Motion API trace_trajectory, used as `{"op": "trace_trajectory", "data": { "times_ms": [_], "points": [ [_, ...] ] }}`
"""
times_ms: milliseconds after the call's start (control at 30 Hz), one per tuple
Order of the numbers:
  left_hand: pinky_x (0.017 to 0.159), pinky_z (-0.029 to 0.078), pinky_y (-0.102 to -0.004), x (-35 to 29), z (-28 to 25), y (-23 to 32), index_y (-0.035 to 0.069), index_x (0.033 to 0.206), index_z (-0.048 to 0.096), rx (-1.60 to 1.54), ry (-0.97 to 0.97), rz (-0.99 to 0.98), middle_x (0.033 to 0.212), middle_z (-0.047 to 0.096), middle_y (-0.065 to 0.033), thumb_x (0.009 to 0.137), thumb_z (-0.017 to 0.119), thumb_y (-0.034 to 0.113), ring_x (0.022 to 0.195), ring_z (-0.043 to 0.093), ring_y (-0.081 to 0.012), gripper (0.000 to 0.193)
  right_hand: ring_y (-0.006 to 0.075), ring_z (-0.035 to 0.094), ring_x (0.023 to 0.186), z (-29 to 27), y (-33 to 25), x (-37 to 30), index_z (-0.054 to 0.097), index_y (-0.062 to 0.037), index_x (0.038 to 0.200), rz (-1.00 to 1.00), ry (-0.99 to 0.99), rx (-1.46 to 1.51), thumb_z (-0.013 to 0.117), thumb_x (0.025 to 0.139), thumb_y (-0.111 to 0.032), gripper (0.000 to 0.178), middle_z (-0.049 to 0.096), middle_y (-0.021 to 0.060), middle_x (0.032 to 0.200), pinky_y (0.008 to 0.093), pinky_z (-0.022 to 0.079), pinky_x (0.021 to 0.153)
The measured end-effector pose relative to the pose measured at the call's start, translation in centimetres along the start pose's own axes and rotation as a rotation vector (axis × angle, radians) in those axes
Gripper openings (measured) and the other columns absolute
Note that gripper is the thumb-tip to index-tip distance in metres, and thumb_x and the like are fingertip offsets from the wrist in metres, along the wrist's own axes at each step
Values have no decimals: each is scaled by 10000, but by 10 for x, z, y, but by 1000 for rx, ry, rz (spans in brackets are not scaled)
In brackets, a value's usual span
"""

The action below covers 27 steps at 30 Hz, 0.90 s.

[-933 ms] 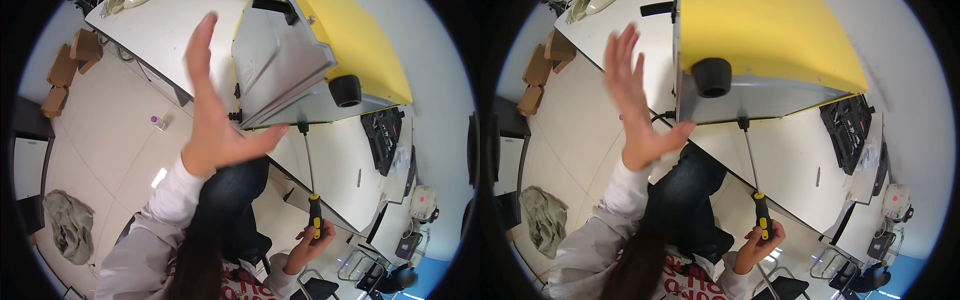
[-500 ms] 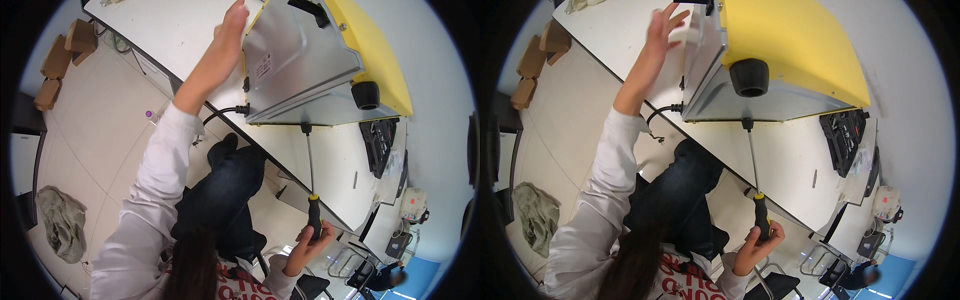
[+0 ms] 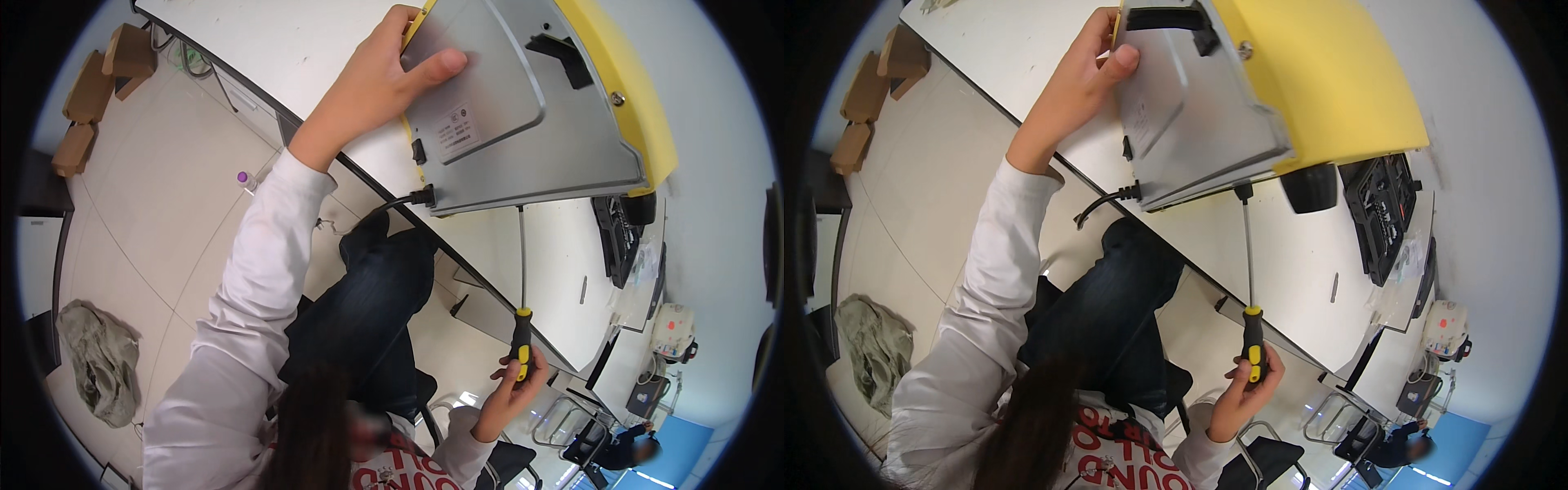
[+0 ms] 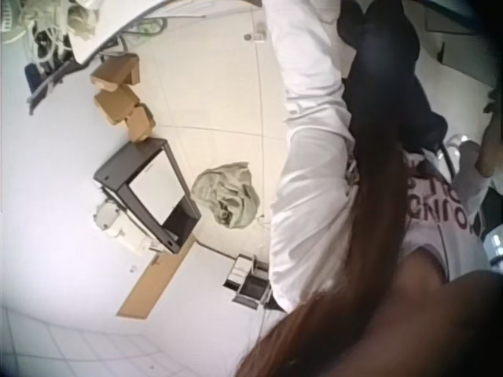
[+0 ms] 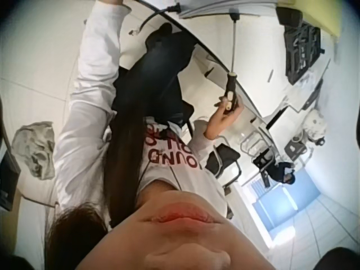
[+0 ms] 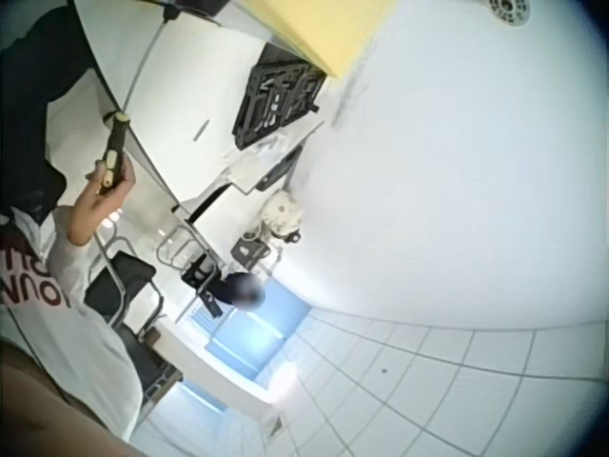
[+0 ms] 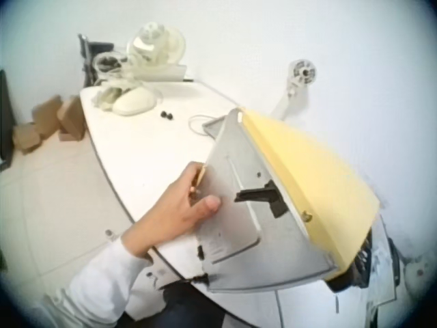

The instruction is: The person uses a screwdriver to tighten screws on the corners of a yellow and silver electronic device. They rotate the device to access different sides and continue securing the casing with screws.

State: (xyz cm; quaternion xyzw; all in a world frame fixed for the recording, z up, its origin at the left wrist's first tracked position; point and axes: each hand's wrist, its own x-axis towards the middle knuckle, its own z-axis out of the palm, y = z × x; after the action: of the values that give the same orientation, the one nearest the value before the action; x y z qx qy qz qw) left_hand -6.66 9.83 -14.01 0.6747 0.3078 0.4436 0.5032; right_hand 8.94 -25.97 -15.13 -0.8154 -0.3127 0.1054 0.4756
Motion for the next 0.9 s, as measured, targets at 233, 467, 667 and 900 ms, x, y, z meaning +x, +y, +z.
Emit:
{"op": "trace_trajectory", "data": {
  "times_ms": [233,467,667,900],
  "points": [
    [821,436,-320,8,-2,-18,-25,1229,411,-2,-14,86,1028,517,-130,797,602,660,956,502,-200,832,62,451,706,-10,4,26,426,-44,1284,-180,46,-101,580,910,-110,410,509,53,1034,175,365,571],
    [998,372,-363,24,8,-62,-33,1410,222,76,127,408,1302,450,-239,763,623,680,1214,450,-307,1043,65,510,661,-26,3,42,451,-61,1261,-127,-1,-29,586,928,-140,368,550,43,933,167,349,502],
    [1041,343,-374,6,8,-16,-37,1429,173,-51,38,193,1330,416,-268,743,630,695,1252,423,-339,1102,89,510,799,-24,-2,46,381,-74,1326,-189,-10,-71,642,864,-67,531,451,80,1222,187,386,603],
    [1096,269,-447,-5,11,1,6,1458,121,-35,130,339,1416,295,-268,653,728,669,1334,307,-378,1208,71,485,733,-39,5,58,409,-61,1284,-39,-37,67,611,900,-116,438,473,59,1160,183,381,565]
  ]
}}
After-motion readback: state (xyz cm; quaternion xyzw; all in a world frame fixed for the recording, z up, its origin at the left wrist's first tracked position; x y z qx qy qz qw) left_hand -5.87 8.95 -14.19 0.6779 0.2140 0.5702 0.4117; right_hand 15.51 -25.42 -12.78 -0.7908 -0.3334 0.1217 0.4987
